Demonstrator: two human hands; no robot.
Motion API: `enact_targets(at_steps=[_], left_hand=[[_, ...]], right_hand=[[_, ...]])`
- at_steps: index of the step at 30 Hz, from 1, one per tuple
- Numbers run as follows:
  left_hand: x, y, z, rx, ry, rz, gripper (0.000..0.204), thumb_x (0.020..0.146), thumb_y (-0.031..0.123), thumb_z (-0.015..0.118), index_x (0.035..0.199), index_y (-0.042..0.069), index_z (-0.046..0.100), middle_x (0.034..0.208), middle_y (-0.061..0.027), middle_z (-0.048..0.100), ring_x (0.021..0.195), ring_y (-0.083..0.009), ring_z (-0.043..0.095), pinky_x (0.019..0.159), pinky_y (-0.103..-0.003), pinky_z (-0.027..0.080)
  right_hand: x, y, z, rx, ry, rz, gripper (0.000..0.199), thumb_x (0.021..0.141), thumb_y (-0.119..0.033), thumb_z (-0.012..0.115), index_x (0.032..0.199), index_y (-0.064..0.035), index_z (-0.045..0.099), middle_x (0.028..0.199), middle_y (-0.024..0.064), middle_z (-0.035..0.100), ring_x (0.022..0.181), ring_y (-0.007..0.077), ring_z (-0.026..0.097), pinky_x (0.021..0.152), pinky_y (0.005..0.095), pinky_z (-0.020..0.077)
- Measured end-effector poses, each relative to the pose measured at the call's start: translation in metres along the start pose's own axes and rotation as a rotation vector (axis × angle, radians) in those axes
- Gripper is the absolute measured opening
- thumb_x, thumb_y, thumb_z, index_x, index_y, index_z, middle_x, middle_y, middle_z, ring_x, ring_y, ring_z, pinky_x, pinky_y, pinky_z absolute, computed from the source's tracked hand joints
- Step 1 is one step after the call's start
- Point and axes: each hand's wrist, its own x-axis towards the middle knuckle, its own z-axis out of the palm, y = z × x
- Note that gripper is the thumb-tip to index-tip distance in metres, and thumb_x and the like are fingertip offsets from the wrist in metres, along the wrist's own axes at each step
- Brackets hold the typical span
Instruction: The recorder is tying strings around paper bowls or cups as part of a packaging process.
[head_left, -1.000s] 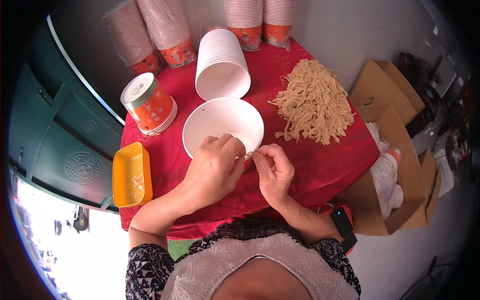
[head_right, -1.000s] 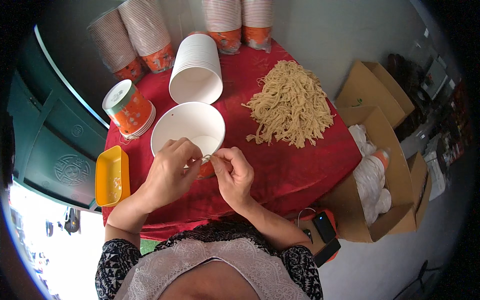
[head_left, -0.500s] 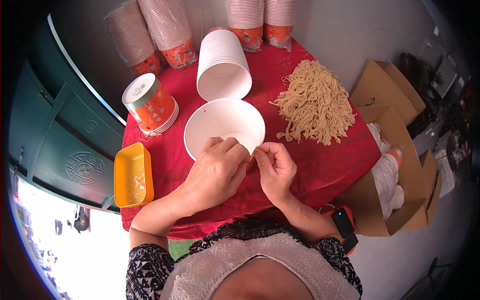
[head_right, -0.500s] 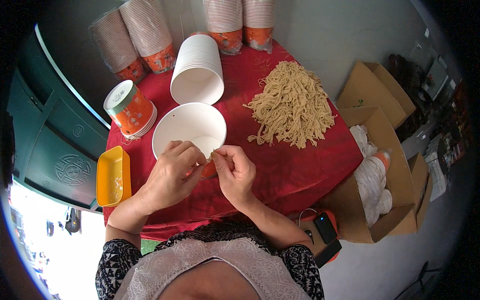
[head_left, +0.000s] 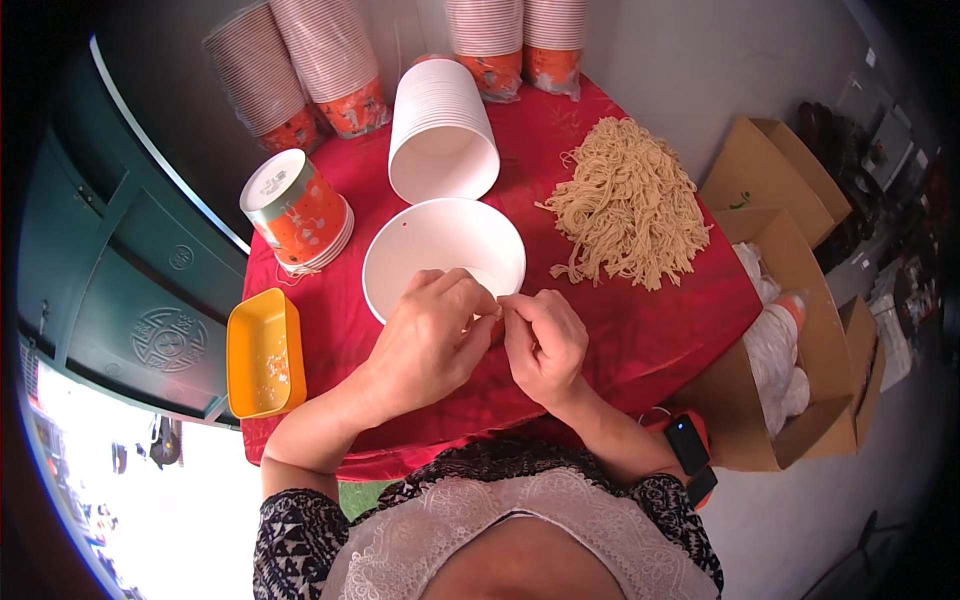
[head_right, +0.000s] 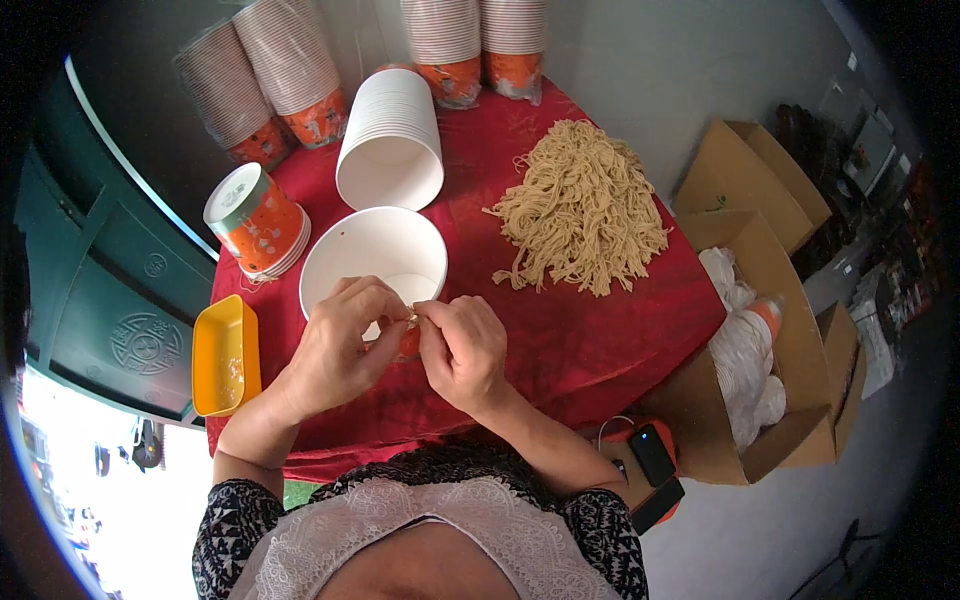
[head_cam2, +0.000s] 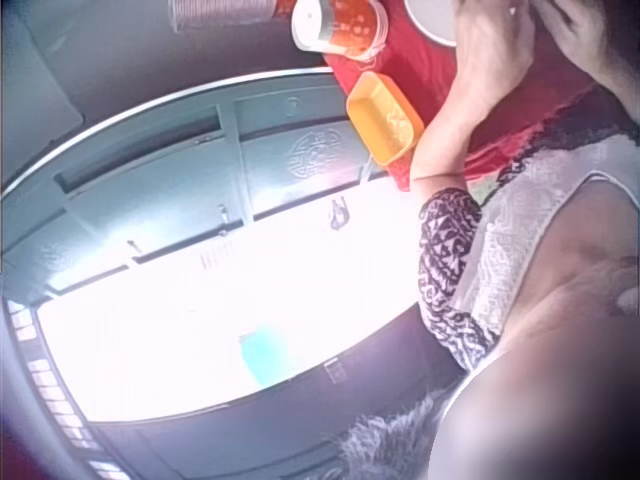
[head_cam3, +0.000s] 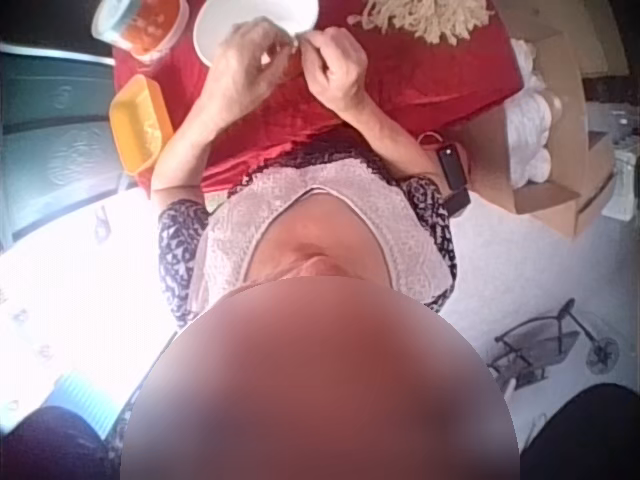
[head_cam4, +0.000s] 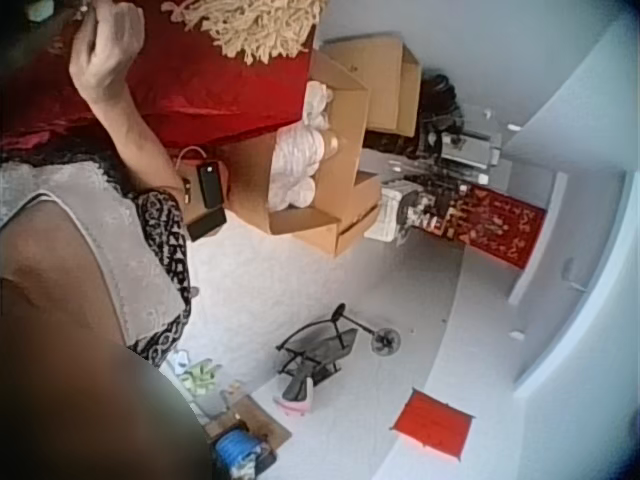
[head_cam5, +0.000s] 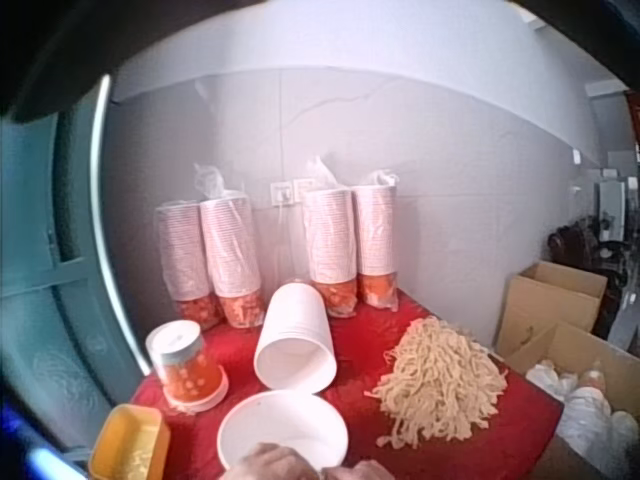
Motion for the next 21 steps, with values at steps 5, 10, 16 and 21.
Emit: enact_targets(at_steps=[5, 10, 16, 21], left_hand=[[0.001, -0.001, 0.002, -0.026, -0.009, -0.031, 0.013, 0.077, -0.003, 0.066, 0.087, 0.002, 0.060, 0.082, -0.0105, 0.063, 0.078, -0.0295, 0.061, 0.076, -0.039, 0.047], [0.002, -0.001, 0.004, -0.038, 0.015, -0.044, 0.012, 0.077, -0.004, 0.067, 0.086, 0.001, 0.061, 0.084, -0.0112, 0.065, 0.080, -0.0304, 0.062, 0.074, -0.038, 0.048], [0.003, -0.002, 0.006, -0.023, 0.065, -0.037, 0.012, 0.077, -0.006, 0.067, 0.085, 0.000, 0.061, 0.083, -0.0113, 0.065, 0.081, -0.0295, 0.063, 0.072, -0.037, 0.049], [0.003, -0.004, 0.011, -0.056, 0.089, -0.082, 0.013, 0.078, -0.008, 0.066, 0.087, 0.000, 0.060, 0.082, -0.0107, 0.064, 0.082, -0.0284, 0.064, 0.071, -0.036, 0.050]], right_hand=[[0.004, -0.003, -0.003, -0.011, -0.020, -0.058, 0.027, 0.068, 0.007, 0.070, 0.093, -0.0013, 0.062, 0.069, 0.0083, 0.055, 0.058, 0.0261, 0.052, 0.054, 0.0383, 0.0387], [0.002, -0.002, -0.004, -0.031, -0.017, -0.065, 0.025, 0.068, 0.008, 0.069, 0.091, -0.0024, 0.062, 0.069, 0.0085, 0.053, 0.059, 0.0265, 0.052, 0.053, 0.0380, 0.0388], [-0.005, -0.010, -0.003, 0.179, 0.015, 0.163, 0.015, 0.078, 0.010, 0.066, 0.088, -0.0016, 0.063, 0.068, 0.0043, 0.051, 0.055, 0.0135, 0.047, 0.050, 0.0273, 0.0353], [-0.014, -0.011, -0.003, 0.557, -0.007, 0.456, 0.005, 0.089, 0.005, 0.061, 0.090, 0.0003, 0.063, 0.069, -0.0048, 0.050, 0.057, -0.0003, 0.039, 0.051, 0.0177, 0.0304]])
